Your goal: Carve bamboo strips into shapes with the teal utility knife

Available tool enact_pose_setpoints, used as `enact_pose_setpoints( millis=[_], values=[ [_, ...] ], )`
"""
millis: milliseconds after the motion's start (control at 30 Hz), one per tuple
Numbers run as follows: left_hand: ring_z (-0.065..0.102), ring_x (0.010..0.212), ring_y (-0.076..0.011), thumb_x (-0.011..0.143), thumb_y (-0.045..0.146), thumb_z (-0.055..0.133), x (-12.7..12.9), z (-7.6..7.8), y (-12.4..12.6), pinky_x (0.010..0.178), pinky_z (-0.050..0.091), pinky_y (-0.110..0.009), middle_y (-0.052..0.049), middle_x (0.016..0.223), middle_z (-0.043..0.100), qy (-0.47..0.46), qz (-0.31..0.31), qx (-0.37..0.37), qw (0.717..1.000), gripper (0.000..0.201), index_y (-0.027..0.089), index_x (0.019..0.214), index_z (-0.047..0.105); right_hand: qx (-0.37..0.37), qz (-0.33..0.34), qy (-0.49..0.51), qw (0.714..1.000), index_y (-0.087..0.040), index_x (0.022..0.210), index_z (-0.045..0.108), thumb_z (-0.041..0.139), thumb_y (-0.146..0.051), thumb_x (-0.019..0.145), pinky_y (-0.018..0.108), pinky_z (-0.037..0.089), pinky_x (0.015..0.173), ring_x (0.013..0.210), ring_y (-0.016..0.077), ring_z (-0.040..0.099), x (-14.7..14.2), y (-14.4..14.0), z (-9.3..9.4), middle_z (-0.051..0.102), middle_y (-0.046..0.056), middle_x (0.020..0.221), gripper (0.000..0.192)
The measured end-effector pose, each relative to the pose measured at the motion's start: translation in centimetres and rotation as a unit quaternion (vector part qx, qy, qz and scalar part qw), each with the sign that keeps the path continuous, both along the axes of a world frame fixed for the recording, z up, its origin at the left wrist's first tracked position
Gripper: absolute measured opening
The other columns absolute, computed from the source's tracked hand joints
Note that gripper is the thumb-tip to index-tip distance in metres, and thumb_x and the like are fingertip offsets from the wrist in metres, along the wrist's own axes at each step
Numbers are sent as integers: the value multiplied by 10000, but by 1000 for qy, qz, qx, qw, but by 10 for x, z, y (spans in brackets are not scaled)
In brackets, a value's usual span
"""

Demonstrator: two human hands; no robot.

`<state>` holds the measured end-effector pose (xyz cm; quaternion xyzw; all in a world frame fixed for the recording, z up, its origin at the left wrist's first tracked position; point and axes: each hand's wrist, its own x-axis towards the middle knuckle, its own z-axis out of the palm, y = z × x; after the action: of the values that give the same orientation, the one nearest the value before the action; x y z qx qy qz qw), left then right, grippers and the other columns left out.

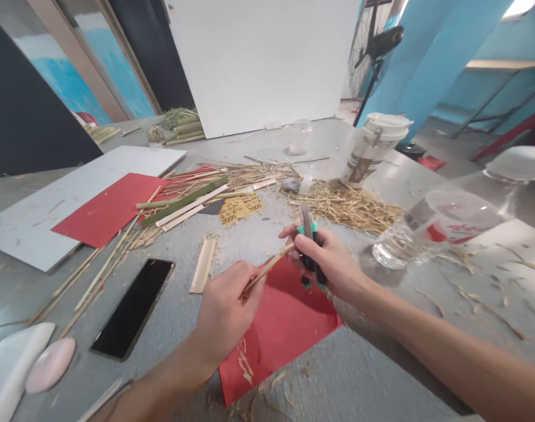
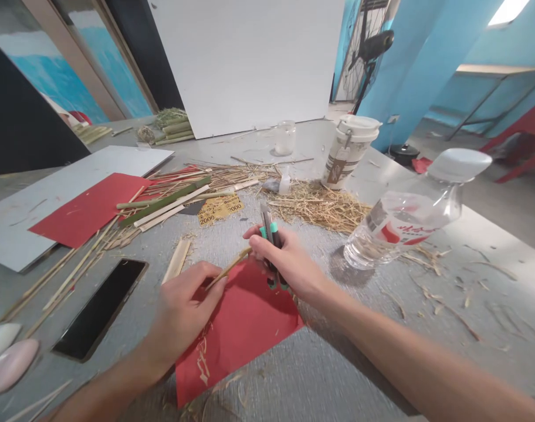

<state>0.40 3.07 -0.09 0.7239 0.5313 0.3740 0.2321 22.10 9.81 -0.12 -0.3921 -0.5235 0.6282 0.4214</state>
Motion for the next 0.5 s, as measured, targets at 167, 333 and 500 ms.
enact_pose_setpoints(
  millis=[167, 333, 500],
  values=[
    [698, 857, -206, 1041, 268, 614, 0, -2, -5, 756, 508, -341, -51, 926, 730, 99, -31, 91, 990, 150, 222, 900, 640, 13, -15, -15, 1000, -250, 1000, 698, 768, -366, 903, 241, 335, 400, 465, 112, 459, -2, -1, 1, 538, -60, 586, 167],
    [712, 802, -169, 978, 323, 711, 6, 3, -8, 727, 559, -293, -13, 936, 746, -138, -26, -100, 985, 147, 245, 1073, 631, 52, -38, -17, 998, -254, 959, 708, 753, -305, 872, 260, 377, 404, 429, 115, 452, -4, -1, 6, 526, -68, 533, 111],
    [722, 727, -181, 964, 367, 729, 9, 4, -5, 663, 591, -295, -21, 866, 764, -247, -64, -257, 932, 253, 224, 1162, 668, 46, -58, -16, 997, -249, 917, 694, 803, -358, 836, 264, 378, 380, 421, 122, 505, -4, -3, 10, 674, -21, 624, 174]
  ],
)
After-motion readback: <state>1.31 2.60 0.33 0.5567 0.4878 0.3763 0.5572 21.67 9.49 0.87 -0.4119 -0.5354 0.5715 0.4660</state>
